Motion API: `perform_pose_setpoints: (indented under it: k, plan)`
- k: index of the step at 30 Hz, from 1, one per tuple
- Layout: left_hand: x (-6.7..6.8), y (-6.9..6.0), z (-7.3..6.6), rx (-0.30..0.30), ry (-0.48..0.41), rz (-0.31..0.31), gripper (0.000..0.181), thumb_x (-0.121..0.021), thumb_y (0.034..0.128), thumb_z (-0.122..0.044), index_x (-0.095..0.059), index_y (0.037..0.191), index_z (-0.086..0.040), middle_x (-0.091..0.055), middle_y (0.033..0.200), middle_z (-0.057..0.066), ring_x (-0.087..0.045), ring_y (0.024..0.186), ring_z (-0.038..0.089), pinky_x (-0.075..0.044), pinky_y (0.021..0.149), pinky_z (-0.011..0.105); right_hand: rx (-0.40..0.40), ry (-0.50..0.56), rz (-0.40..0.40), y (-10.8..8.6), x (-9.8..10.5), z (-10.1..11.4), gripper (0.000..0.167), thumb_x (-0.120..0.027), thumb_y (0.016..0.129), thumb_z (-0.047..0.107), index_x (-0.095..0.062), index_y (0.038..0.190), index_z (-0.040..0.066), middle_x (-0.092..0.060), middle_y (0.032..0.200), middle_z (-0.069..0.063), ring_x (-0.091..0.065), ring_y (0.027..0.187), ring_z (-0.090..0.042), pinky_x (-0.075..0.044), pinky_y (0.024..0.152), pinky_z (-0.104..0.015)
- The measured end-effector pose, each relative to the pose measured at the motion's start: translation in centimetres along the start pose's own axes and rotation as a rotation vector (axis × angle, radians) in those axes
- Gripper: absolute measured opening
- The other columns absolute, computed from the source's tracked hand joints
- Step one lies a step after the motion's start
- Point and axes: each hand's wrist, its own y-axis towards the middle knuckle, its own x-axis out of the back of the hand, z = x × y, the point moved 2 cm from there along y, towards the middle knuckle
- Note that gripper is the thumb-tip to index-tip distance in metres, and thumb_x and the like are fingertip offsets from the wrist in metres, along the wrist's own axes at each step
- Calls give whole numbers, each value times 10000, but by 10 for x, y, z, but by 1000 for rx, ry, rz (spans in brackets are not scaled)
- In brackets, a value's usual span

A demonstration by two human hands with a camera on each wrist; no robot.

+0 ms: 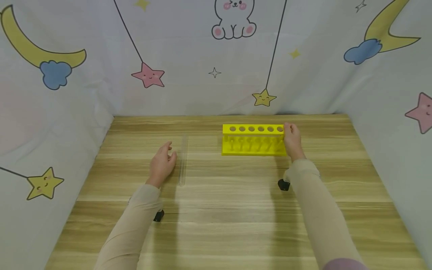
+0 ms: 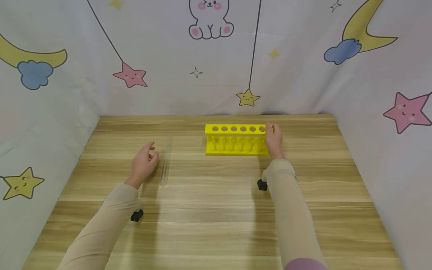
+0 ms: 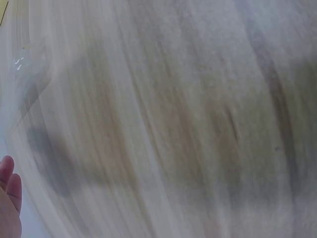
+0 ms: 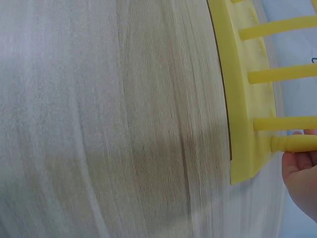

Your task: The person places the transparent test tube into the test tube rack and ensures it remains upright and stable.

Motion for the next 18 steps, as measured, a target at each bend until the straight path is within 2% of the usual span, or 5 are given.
perform_pose_setpoints:
  k: [6, 18]
  plan:
    - [0, 0, -1, 7, -5, 19, 458, -451, 891, -256, -375, 1310, -90, -550, 1161, 120, -619, 850, 242, -481, 688, 419, -7, -16, -13, 0, 0, 0, 360, -271, 931, 453, -406, 970, 122, -338, 704, 2, -301, 520, -80, -317, 520, -229]
    - [-7, 6, -4, 69, -13, 133, 540, -455, 876, -341, -323, 1338, -95, -550, 1065, 113, -560, 862, 253, -441, 700, 401, 8, -13, -22, 2, -1, -3, 362, -271, 939, 434, -409, 1013, 108, -334, 740, 0, -289, 545, -84, -306, 542, -230]
